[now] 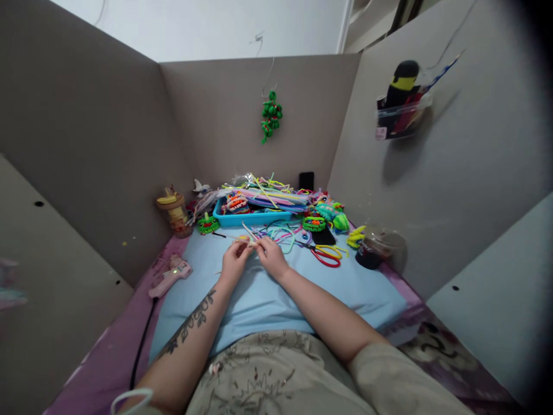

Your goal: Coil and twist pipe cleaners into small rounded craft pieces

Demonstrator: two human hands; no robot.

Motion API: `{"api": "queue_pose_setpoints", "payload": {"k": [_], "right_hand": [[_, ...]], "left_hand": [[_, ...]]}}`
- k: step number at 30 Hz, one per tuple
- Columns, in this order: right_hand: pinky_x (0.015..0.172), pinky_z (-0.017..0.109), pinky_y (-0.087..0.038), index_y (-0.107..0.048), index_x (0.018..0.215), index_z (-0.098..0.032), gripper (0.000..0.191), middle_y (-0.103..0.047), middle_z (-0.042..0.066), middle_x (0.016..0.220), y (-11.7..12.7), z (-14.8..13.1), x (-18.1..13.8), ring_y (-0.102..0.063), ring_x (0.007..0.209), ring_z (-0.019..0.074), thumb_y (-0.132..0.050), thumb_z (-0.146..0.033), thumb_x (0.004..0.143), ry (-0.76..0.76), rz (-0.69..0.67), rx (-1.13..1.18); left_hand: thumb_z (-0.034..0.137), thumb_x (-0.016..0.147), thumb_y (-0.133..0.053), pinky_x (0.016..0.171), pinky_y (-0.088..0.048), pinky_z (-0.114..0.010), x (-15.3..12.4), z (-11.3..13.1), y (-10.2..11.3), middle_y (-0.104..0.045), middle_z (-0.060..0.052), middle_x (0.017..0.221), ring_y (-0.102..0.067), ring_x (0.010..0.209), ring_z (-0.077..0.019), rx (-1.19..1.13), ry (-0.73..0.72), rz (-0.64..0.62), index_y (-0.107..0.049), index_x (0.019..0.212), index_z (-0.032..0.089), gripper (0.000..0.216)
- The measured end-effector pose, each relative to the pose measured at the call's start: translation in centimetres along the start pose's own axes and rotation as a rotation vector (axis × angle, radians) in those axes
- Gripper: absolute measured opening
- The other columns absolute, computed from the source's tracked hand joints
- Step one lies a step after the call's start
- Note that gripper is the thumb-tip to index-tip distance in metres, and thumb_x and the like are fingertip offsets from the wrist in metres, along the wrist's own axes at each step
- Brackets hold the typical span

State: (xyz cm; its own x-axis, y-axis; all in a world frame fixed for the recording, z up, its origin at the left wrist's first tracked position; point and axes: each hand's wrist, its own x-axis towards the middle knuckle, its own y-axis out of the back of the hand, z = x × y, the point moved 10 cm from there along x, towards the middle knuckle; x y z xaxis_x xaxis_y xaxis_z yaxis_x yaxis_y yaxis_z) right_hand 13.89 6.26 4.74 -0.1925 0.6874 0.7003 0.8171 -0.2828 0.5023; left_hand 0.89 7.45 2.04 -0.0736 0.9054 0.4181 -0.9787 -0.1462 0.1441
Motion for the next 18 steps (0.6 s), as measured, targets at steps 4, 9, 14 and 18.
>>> {"api": "queue_pose_setpoints", "payload": {"k": [4,9,14,18], "right_hand": [[0.072,0.03,-0.042,-0.059,0.081,-0.019,0.021,-0.058,0.005,0.078,0.6,0.7,0.1,-0.053,0.079,0.0189,-0.042,-0.027,0.091,-0.045,0.055,0.029],[0.073,0.03,-0.043,-0.059,0.082,-0.019,0.018,-0.057,0.005,0.08,1.0,1.2,0.0,-0.053,0.079,0.0187,-0.045,-0.027,0.09,-0.088,0.087,0.053],[0.076,0.031,-0.044,-0.06,0.079,-0.019,0.012,-0.055,0.005,0.084,1.3,1.7,-0.1,-0.053,0.083,0.0189,-0.05,-0.023,0.086,-0.123,0.114,0.04],[0.079,0.032,-0.044,-0.06,0.077,-0.02,0.009,-0.053,0.006,0.088,1.3,1.8,-0.2,-0.052,0.086,0.0196,-0.053,-0.02,0.083,-0.12,0.115,-0.007]], "left_hand": [[0.032,0.074,-0.062,0.078,-0.049,-0.033,0.0,-0.2,0.3,-0.07,-0.008,0.088,-0.063,0.082,-0.0202,0.048,-0.003,0.029,-0.069,0.085,0.016,0.021],[0.033,0.074,-0.061,0.077,-0.049,-0.033,0.0,-0.6,0.0,-0.07,-0.009,0.088,-0.063,0.082,-0.0205,0.055,0.016,0.006,-0.069,0.086,0.015,0.023],[0.034,0.074,-0.062,0.073,-0.05,-0.031,-0.1,-0.2,-0.4,-0.071,-0.008,0.084,-0.064,0.078,-0.0199,0.022,0.037,-0.022,-0.07,0.085,0.015,0.024],[0.037,0.072,-0.064,0.072,-0.05,-0.03,-0.3,0.3,-0.2,-0.071,-0.008,0.084,-0.064,0.078,-0.0198,0.017,0.049,-0.003,-0.072,0.083,0.015,0.026]]}}
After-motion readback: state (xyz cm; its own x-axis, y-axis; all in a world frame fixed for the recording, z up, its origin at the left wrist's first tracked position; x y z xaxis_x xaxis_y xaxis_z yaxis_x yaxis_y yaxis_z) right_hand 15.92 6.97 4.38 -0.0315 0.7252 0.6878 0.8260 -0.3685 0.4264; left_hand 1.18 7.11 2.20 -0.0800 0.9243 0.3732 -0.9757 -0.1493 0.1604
